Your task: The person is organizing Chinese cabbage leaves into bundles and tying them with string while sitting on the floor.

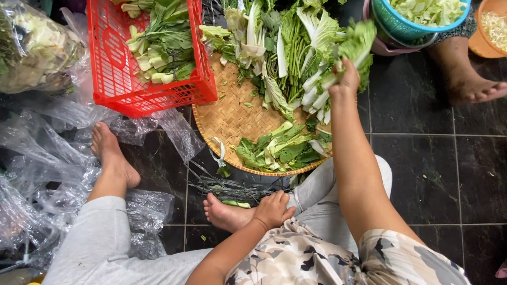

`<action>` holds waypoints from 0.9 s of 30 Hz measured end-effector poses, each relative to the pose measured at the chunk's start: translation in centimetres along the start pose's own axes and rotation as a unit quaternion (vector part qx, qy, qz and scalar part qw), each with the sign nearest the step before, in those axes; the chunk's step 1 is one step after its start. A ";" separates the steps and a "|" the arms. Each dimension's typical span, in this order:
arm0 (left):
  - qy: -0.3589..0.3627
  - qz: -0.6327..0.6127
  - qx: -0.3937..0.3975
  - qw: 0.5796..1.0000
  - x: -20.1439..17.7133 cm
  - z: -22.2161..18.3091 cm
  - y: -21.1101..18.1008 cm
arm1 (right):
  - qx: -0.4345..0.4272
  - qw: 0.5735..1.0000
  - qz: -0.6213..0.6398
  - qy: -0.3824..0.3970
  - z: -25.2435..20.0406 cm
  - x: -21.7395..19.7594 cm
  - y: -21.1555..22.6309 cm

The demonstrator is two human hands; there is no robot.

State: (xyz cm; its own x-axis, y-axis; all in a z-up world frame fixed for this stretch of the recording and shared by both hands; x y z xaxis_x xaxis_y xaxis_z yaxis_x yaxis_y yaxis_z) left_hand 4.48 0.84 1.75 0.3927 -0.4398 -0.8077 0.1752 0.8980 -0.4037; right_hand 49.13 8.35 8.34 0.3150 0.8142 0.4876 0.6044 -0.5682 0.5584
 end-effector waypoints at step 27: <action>0.100 -0.105 -0.038 0.989 0.8 0.2 0.4 | 0.088 0.717 -0.674 0.158 -8.8 10.5 1.5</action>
State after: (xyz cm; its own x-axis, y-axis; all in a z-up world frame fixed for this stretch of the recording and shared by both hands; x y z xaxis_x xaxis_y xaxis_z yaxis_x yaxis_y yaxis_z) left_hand 5.03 0.83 1.09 0.1677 -0.6178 -0.7683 0.1625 0.7860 -0.5965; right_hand 46.85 14.97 20.20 -0.8054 0.5268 -0.2716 0.2965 0.7549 0.5849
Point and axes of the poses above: each hand's wrist, its own z-axis towards the middle knuckle, its own x-axis out of the palm, y = z × x, the point moved 5 cm from there along z, towards the middle knuckle, and after that the axes turned 11 degrees about x, right-handed, at the moved point
